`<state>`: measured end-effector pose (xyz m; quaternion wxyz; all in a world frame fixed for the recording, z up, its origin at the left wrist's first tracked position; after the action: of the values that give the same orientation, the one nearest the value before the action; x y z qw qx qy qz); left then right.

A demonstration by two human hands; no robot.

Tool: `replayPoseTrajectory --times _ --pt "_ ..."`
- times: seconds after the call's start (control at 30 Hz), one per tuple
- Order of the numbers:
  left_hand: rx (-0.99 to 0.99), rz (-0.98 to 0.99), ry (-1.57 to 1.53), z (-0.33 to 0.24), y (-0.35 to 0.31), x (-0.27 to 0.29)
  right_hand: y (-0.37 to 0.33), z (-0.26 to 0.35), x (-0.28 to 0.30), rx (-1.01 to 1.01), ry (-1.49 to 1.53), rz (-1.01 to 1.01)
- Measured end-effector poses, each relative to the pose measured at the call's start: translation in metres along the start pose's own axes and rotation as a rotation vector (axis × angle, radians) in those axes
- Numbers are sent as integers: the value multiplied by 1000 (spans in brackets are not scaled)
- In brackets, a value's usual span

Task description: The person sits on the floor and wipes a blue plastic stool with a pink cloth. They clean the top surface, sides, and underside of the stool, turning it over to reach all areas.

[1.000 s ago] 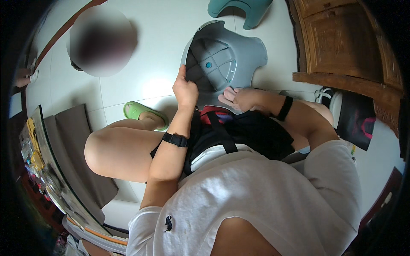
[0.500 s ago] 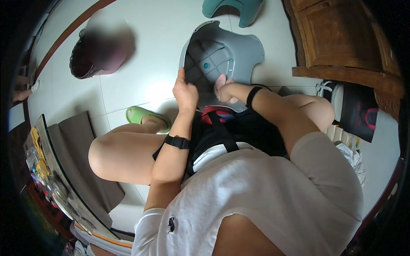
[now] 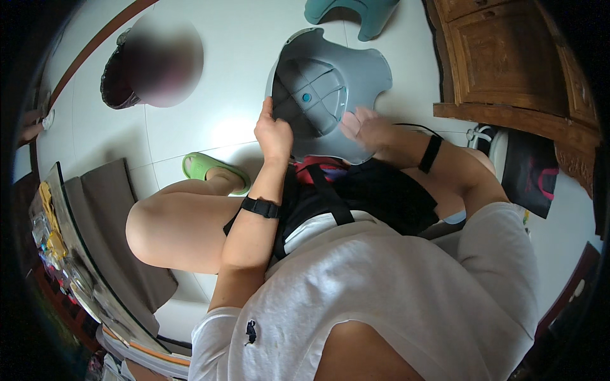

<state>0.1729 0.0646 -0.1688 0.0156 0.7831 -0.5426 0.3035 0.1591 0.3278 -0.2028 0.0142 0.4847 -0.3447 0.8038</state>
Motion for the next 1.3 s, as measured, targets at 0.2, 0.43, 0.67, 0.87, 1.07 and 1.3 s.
replayPoseTrajectory --times 0.2,0.43,0.67,0.87,1.07,1.3 --pt "-89 -60 43 11 4 -3 31 58 0 -236 541 230" --pt "56 -94 -190 44 14 -11 18 83 13 -236 350 -99" --pt "841 200 -846 71 29 -1 23 94 34 -251 -130 -31" --pt "857 345 -898 89 42 2 17 83 85 -220 7 150" --pt "923 474 -775 83 31 -11 20 28 35 -380 172 -485" --pt "778 723 -348 66 13 -8 29 19 55 -578 374 -639"
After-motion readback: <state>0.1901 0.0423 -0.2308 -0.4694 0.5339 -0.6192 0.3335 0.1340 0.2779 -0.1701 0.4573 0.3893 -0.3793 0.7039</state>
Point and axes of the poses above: each hand's wrist, its own y-axis towards the middle knuckle, its own x-axis out of the back of the hand, z = x × y, the point moved 1 cm from there along y, towards the middle knuckle, and after that the axes turned 3 degrees about y, right-handed, at the moved point
